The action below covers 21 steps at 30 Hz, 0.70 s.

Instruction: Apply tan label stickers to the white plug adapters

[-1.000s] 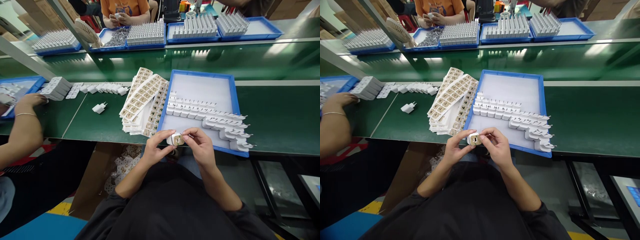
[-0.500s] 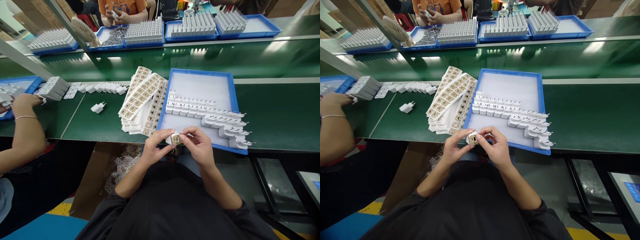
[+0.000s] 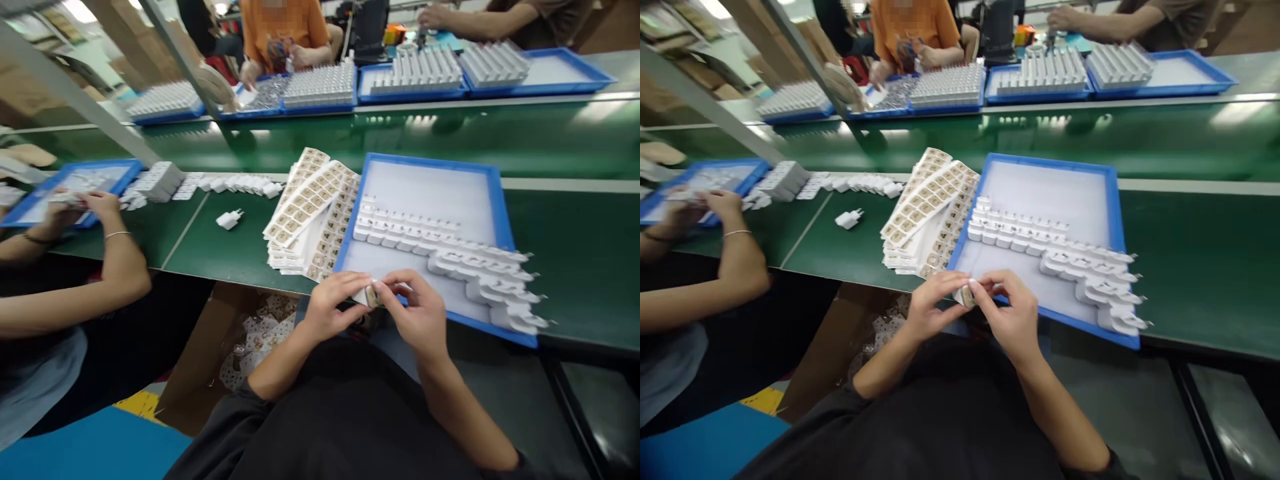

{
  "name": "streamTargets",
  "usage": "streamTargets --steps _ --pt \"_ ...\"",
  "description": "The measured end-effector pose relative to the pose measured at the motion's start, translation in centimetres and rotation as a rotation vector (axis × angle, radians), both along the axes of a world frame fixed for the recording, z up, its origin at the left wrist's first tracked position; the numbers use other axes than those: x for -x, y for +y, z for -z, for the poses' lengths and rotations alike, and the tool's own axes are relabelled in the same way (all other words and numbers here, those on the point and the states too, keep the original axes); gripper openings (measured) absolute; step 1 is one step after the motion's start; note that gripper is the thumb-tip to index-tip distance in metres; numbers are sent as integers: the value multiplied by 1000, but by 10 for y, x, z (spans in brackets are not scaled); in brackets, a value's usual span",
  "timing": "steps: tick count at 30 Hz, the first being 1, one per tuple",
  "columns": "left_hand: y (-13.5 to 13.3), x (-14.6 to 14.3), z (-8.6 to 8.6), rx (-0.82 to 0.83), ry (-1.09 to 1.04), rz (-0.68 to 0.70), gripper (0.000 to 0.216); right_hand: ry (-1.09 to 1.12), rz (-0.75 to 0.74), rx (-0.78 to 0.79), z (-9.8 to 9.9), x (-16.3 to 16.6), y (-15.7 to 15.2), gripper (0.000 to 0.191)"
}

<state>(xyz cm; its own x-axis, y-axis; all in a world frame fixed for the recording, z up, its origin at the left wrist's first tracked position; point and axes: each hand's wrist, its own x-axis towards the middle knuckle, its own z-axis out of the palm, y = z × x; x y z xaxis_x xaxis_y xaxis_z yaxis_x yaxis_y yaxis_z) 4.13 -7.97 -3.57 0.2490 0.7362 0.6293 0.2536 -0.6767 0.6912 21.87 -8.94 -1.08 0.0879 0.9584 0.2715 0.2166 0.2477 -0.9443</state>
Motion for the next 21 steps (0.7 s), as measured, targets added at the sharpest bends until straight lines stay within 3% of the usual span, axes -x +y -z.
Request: streamTargets --steps 4,7,10,12,15,21 --pt "-2 -4 1 29 -98 -10 41 59 -1 18 9 -2 6 20" --pt "-5 -6 8 93 -215 -38 40 193 -233 91 13 0 9 17" --pt "-8 -7 16 215 -317 -98 38 296 -366 156 12 8 6 33" --pt "-7 -7 21 229 -335 -94 38 297 -327 165 9 16 4 37" --pt "-5 -7 24 118 -313 -59 43 274 -239 131 5 24 3 34" --pt "-5 -8 26 -51 -256 -56 48 363 -218 121 -1 27 2 16"
